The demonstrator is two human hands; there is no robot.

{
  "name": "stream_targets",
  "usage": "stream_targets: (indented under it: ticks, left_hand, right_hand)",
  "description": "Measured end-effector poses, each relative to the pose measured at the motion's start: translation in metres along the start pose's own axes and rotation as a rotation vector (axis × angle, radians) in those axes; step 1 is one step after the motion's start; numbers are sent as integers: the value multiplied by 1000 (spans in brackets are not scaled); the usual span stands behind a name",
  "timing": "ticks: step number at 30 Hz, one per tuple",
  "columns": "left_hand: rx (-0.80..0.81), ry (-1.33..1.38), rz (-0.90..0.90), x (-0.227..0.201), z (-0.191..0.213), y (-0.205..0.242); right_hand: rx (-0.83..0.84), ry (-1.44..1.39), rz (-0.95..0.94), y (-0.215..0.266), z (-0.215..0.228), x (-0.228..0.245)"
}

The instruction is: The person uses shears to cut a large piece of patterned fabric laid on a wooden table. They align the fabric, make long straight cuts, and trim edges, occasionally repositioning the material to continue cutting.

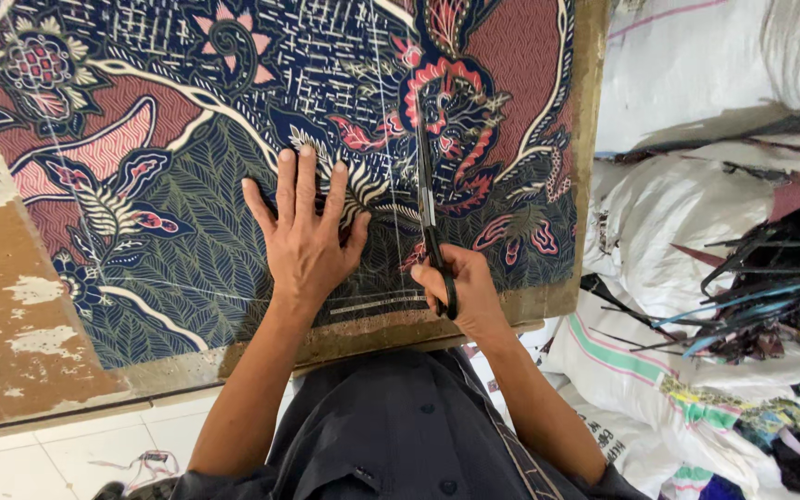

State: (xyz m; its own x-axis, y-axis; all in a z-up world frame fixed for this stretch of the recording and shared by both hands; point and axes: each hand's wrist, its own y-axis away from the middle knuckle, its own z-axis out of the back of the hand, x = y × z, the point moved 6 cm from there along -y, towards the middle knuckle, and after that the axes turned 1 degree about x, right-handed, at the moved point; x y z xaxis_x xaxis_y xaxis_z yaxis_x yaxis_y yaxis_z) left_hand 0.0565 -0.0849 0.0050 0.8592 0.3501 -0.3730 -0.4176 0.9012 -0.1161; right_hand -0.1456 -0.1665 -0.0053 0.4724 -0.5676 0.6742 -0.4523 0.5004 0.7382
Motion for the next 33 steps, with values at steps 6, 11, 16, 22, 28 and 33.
stream_targets:
  ticks: [6,11,16,22,28,33]
  left_hand:
    - [17,-2,8,0,-1,0]
    - [13,-16,8,0,-1,1]
    - [17,-15,19,1,-1,-3]
    - [25,-13,16,0,-1,0]
    - [11,-14,13,0,-1,-1]
    - [24,-9,22,1,-2,0]
  right_hand:
    - [1,-149,13,-23,-1,4]
    - [4,-113,36,-23,0,2]
    - [17,-91,54,-25,-1,17]
    - [19,-120,73,-42,-3,30]
    - [14,-112,91,-47,0,25]
    - [15,-96,86,-48,4,20]
